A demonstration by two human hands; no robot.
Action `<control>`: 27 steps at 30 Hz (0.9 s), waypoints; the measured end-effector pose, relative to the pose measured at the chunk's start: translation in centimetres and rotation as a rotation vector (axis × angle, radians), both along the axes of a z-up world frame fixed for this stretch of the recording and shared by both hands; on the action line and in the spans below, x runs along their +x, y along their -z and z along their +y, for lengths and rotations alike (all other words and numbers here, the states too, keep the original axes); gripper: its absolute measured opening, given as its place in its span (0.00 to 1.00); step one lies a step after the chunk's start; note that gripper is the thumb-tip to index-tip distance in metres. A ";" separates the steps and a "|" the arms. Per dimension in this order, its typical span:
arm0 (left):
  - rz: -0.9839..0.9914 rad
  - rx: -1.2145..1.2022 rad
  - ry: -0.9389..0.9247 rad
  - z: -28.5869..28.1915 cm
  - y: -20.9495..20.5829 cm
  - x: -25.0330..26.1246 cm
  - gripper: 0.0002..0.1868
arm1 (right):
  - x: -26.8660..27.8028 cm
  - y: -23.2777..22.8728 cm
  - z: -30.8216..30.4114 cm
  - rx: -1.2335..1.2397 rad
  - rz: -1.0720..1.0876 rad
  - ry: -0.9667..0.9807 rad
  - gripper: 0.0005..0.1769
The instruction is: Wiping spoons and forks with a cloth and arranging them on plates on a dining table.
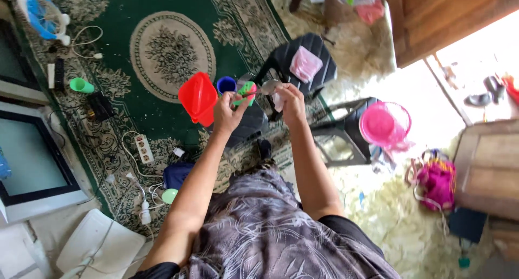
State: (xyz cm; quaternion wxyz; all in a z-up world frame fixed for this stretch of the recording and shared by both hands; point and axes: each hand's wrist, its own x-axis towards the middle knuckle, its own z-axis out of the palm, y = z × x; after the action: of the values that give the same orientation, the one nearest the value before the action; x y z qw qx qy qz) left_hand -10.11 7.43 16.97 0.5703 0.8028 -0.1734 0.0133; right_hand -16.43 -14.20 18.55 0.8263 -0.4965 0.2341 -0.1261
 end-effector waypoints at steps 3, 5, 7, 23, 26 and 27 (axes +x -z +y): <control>-0.029 -0.093 0.050 0.0 1.5 -0.5 0.19 | -2.5 -1.5 0.4 0.022 -0.015 0.015 0.03; -0.060 -0.069 0.099 0.1 0.3 -1.2 0.19 | -3.8 0.1 -0.1 0.034 -0.015 0.026 0.03; -0.092 -0.048 0.144 -0.4 -0.5 -1.8 0.19 | -5.1 1.0 -0.6 0.043 -0.016 0.034 0.03; 0.640 -0.391 0.620 -10.7 2.2 -3.7 0.06 | -10.3 -2.4 -7.2 0.023 0.003 0.285 0.10; 0.675 -0.404 0.659 -13.9 2.3 -3.8 0.06 | -11.0 -0.9 -10.6 -0.031 -0.085 0.398 0.12; 0.695 -0.394 0.673 -15.1 2.4 -3.9 0.06 | -11.3 0.0 -12.1 -0.051 -0.174 0.416 0.13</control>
State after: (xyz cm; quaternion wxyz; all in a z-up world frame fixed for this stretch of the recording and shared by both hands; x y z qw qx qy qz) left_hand -14.05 -7.71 14.53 0.7071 0.5373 -0.2162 -0.4056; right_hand -27.75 -26.34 18.51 0.7868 -0.4455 0.2558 -0.3420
